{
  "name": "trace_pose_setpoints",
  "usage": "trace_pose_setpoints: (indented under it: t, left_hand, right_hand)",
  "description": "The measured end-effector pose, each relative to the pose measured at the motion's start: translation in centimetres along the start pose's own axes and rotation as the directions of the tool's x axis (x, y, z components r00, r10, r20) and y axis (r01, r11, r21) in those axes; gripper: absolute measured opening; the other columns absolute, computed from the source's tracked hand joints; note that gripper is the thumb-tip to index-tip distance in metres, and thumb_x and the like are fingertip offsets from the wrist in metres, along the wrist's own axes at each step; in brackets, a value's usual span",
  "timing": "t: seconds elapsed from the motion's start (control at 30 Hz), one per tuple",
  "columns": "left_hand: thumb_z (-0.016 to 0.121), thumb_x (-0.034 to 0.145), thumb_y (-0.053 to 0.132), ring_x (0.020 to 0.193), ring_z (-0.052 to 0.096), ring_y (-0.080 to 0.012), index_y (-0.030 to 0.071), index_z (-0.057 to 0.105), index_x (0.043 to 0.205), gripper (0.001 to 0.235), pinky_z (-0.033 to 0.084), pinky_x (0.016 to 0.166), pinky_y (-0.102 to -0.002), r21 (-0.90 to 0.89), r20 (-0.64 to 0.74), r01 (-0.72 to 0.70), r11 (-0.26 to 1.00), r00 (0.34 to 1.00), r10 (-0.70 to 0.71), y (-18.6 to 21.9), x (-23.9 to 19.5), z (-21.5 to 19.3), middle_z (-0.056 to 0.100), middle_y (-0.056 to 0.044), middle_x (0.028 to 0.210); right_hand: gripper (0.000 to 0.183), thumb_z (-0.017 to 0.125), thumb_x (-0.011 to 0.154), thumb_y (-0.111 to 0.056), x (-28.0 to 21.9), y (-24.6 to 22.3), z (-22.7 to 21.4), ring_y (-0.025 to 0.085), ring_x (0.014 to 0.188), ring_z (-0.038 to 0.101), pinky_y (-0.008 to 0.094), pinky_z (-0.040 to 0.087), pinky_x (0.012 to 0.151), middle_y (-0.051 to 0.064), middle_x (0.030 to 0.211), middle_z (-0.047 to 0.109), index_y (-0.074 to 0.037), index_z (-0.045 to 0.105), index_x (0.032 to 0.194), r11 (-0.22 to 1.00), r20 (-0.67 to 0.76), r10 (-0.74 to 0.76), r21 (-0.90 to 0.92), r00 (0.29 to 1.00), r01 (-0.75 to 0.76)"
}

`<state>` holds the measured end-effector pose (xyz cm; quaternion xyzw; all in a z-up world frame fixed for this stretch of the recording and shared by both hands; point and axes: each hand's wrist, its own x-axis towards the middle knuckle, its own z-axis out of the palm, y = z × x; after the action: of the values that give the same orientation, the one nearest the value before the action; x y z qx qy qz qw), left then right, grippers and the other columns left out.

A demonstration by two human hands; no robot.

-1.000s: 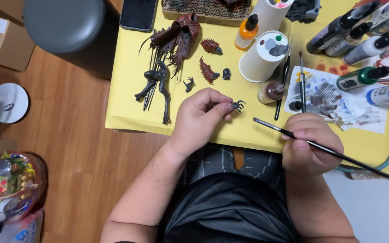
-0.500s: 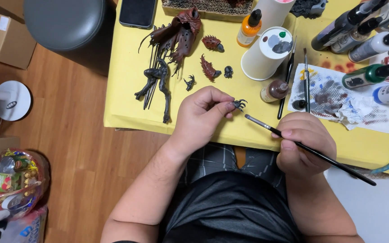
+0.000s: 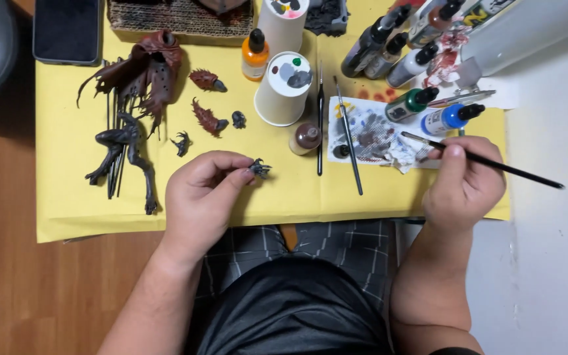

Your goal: Cleaning a miniature figure with a cloth and then painting it with a fine brush and acrylic paints.

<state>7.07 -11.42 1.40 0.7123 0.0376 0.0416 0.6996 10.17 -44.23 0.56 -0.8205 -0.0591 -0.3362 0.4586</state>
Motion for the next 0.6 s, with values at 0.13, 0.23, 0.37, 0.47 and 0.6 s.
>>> trace_pose_setpoints:
  t: [0.13, 0.23, 0.37, 0.47, 0.6]
  left_hand:
    - [0.074, 0.091, 0.001, 0.084, 0.076, -0.017, 0.002, 0.074, 0.1, 0.01, 0.064, 0.082, -0.026, 0.013, -0.005, -0.055, 0.998, 0.998, 0.055, -0.1, -0.1, -0.1, 0.077, -0.01, 0.092]
    - [0.075, 0.091, 0.003, 0.086, 0.075, -0.0155, 0.003, 0.074, 0.101, 0.01, 0.062, 0.082, -0.026, 0.03, 0.008, -0.066, 0.997, 0.998, 0.065, -0.3, -0.2, -0.3, 0.077, -0.009, 0.091]
    - [0.075, 0.09, 0.004, 0.089, 0.074, -0.0154, 0.004, 0.075, 0.1, 0.01, 0.061, 0.085, -0.027, 0.052, 0.02, -0.091, 0.995, 0.996, 0.09, -0.4, -0.1, -0.3, 0.077, -0.007, 0.093]
    - [0.076, 0.089, 0.004, 0.088, 0.074, -0.0148, 0.004, 0.075, 0.099, 0.01, 0.061, 0.084, -0.026, 0.056, -0.005, -0.087, 0.995, 0.996, 0.088, -0.4, 0.1, -0.1, 0.078, -0.007, 0.092]
    - [0.078, 0.087, 0.008, 0.084, 0.075, -0.0119, 0.006, 0.077, 0.094, 0.007, 0.062, 0.081, -0.024, 0.03, -0.033, -0.004, 1.0, 0.999, 0.005, -0.4, 0.3, -0.5, 0.079, -0.005, 0.089]
  right_hand:
    - [0.012, 0.052, 0.109, 0.007, 1.1, -0.3, 0.4, 0.028, 0.08, 0.065, 0.037, 0.053, 0.078, 0.022, 0.09, 0.064, 0.011, 0.062, 0.103, 0.996, 0.091, -0.03, -0.081, 0.995, 0.038]
    - [0.013, 0.053, 0.109, 0.005, 1.3, -0.1, 0.7, 0.029, 0.081, 0.064, 0.037, 0.051, 0.077, 0.021, 0.088, 0.064, 0.012, 0.063, 0.103, 0.986, 0.136, -0.075, -0.136, 0.988, 0.093]
    - [0.015, 0.056, 0.108, 0.007, 1.4, -0.1, 0.7, 0.034, 0.085, 0.062, 0.043, 0.05, 0.08, 0.021, 0.088, 0.065, 0.012, 0.066, 0.097, 0.942, 0.194, -0.183, -0.245, 0.964, 0.228]
    - [0.013, 0.056, 0.108, 0.008, 1.1, 0.2, 0.6, 0.031, 0.082, 0.061, 0.042, 0.049, 0.078, 0.021, 0.085, 0.064, 0.013, 0.065, 0.1, 0.97, 0.143, -0.138, -0.18, 0.98, 0.163]
    - [0.013, 0.056, 0.108, -0.001, -0.7, -1.5, 0.7, 0.032, 0.073, 0.063, 0.037, 0.048, 0.076, 0.026, 0.089, 0.059, 0.01, 0.057, 0.102, 0.973, 0.027, -0.081, 0.221, 0.996, 0.073]
